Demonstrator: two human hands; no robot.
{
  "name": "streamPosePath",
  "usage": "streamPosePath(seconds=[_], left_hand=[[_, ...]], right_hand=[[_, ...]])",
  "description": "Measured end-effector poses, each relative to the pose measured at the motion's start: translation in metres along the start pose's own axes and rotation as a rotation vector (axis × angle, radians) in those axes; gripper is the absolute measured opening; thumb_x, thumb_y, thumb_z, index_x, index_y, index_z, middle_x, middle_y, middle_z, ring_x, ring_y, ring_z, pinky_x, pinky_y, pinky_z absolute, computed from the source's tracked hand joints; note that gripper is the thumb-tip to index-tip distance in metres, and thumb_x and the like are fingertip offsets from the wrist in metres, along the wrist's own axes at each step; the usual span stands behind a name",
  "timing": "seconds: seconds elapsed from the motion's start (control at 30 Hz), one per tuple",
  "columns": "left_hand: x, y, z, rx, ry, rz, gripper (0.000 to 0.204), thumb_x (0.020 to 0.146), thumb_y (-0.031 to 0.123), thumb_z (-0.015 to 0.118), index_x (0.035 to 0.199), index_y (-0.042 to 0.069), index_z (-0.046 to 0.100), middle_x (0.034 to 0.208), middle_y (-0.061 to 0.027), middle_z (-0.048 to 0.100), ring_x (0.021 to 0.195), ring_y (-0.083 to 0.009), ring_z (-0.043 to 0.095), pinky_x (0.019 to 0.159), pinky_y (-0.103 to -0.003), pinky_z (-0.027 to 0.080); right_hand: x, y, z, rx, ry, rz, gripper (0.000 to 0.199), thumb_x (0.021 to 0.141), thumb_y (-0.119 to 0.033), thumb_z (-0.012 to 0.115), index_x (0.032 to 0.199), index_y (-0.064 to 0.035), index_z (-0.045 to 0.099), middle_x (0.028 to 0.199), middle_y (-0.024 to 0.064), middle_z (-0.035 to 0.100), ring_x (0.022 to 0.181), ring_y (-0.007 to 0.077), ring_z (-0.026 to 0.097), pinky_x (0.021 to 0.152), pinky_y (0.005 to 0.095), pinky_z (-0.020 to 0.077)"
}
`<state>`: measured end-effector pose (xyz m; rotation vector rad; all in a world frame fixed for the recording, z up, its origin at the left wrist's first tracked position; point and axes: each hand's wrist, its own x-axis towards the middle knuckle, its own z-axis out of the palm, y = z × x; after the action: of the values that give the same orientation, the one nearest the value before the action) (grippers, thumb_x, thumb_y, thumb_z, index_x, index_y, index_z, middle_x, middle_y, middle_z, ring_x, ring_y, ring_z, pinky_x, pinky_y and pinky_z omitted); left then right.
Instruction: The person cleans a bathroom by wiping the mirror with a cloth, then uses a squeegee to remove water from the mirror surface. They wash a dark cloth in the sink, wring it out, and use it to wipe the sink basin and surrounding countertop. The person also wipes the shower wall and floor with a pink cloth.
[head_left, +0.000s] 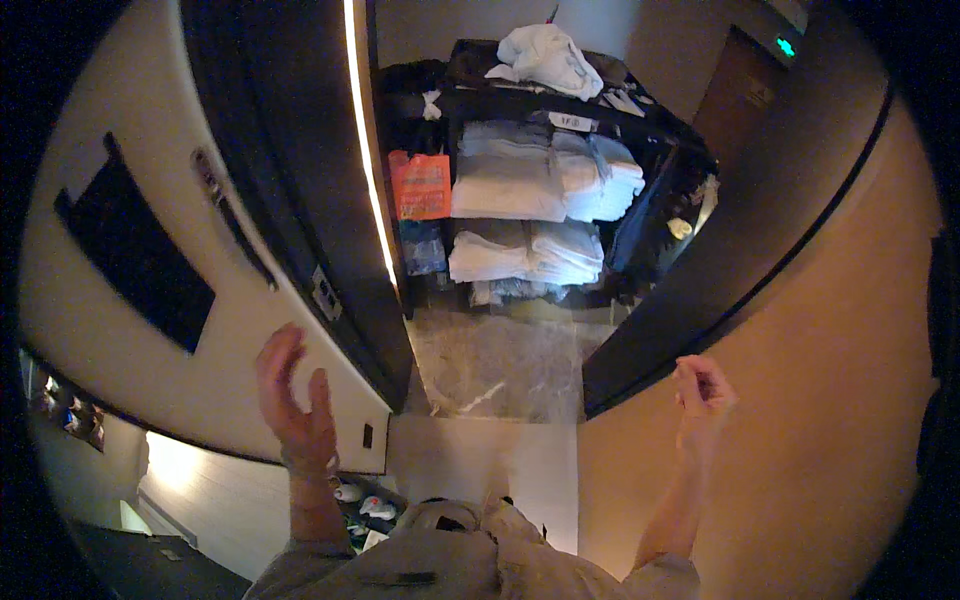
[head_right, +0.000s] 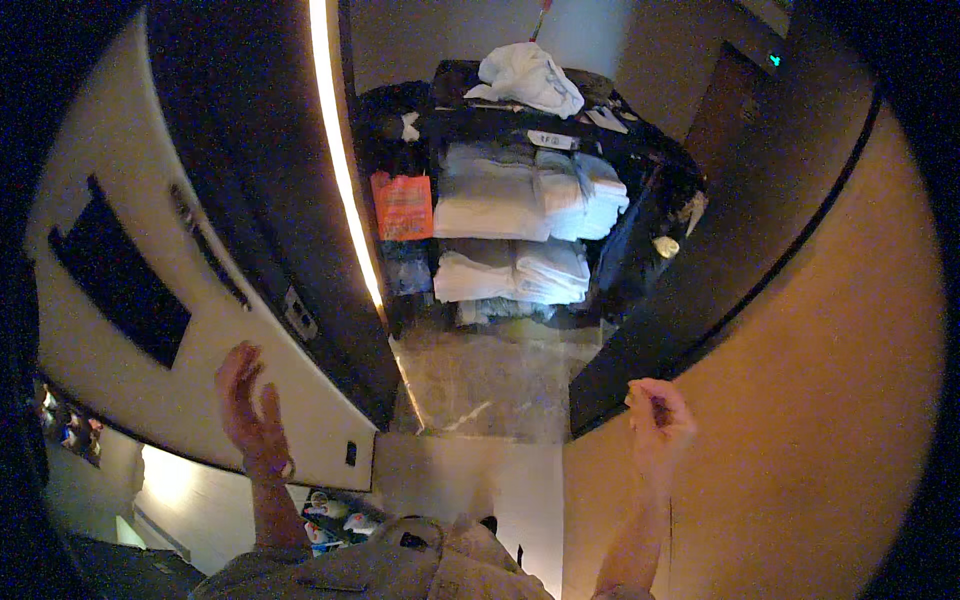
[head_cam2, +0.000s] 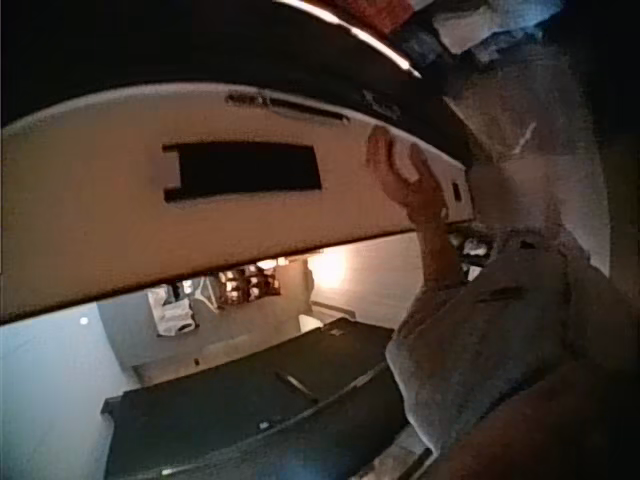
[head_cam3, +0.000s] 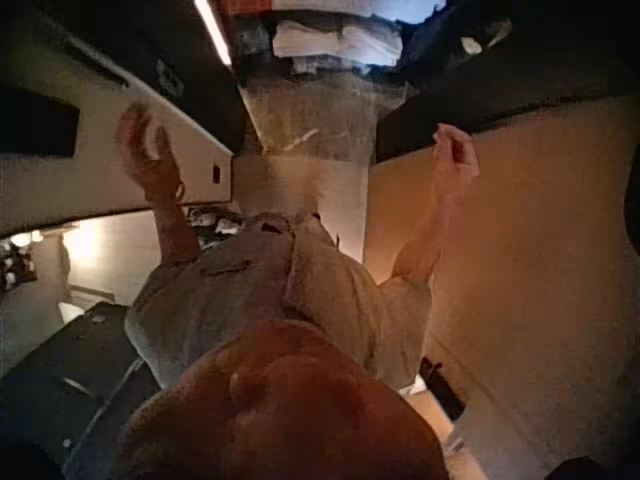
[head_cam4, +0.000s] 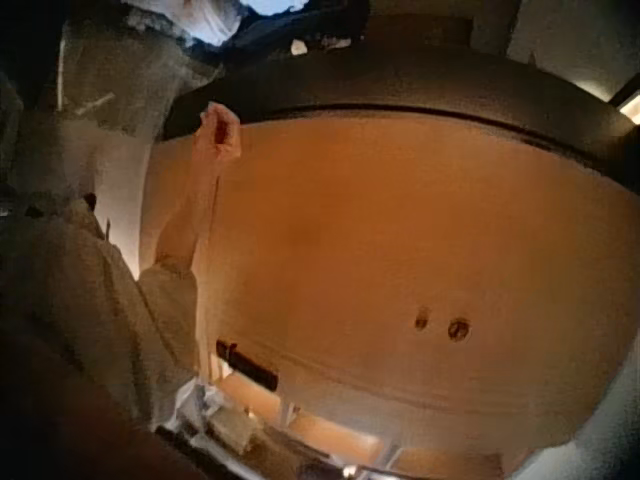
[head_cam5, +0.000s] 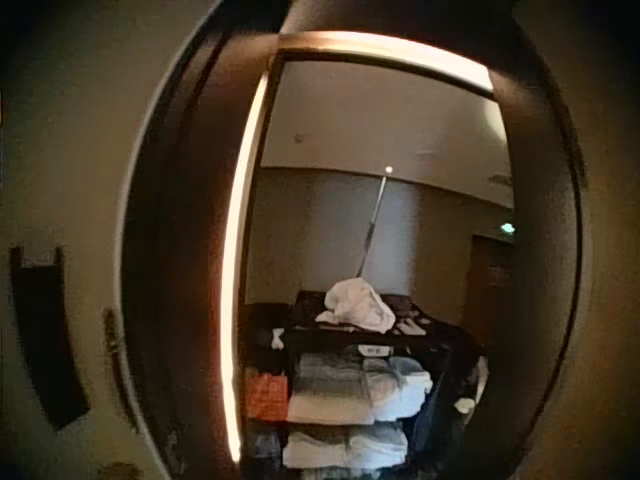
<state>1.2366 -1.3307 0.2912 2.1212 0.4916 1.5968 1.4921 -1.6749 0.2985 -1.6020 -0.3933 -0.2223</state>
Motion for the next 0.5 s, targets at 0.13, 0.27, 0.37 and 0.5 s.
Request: streamPosePath(seconds=[0.13, 0.27, 0.37, 0.5], left_hand=[[0.016, -0.030, 0.090, -0.251, -0.229, -0.295, 0.034, 0.087, -0.003, 0.058, 0.121, 0.001, 0.056, 0.118, -0.0113, 0.059, 0.107, -0.0199, 0.059, 0.093, -0.032, 0.048], [0.043, -0.067, 0.159, -0.277, -0.348, -0.405, 0.030, 0.087, -0.003, 0.059, 0.117, 0.000, 0.058, 0.114, -0.0100, 0.062, 0.107, -0.0173, 0.060, 0.092, -0.029, 0.048], [0.068, -0.103, 0.207, -0.325, -0.400, -0.531, 0.024, 0.090, 0.000, 0.058, 0.114, 0.000, 0.059, 0.108, -0.0096, 0.066, 0.102, -0.0162, 0.063, 0.090, -0.029, 0.049], [0.107, -0.147, 0.291, -0.452, -0.442, -0.589, 0.025, 0.091, 0.003, 0.059, 0.115, -0.001, 0.059, 0.106, -0.0104, 0.067, 0.101, -0.0165, 0.064, 0.089, -0.029, 0.049]], right_hand=[[0.106, 0.034, 0.063, 0.068, -0.241, -0.006, 0.005, 0.087, -0.008, 0.069, 0.088, -0.0036, 0.068, 0.073, 0.0001, 0.064, 0.060, 0.0037, 0.053, 0.053, 0.0179, 0.0395], [0.214, 0.076, 0.149, 0.090, -0.432, -0.071, 0.008, 0.088, -0.010, 0.067, 0.089, -0.0016, 0.067, 0.073, 0.0002, 0.065, 0.066, 0.0050, 0.057, 0.058, 0.0201, 0.0434], [0.292, 0.090, 0.234, 0.036, -0.584, -0.139, 0.013, 0.090, -0.013, 0.064, 0.091, 0.0002, 0.067, 0.076, 0.0020, 0.067, 0.069, 0.0079, 0.059, 0.064, 0.0219, 0.0460], [0.400, 0.118, 0.349, 0.052, -0.683, -0.314, 0.016, 0.091, -0.013, 0.059, 0.094, -0.0001, 0.068, 0.082, 0.0082, 0.069, 0.073, 0.0144, 0.063, 0.069, 0.0274, 0.0486]])
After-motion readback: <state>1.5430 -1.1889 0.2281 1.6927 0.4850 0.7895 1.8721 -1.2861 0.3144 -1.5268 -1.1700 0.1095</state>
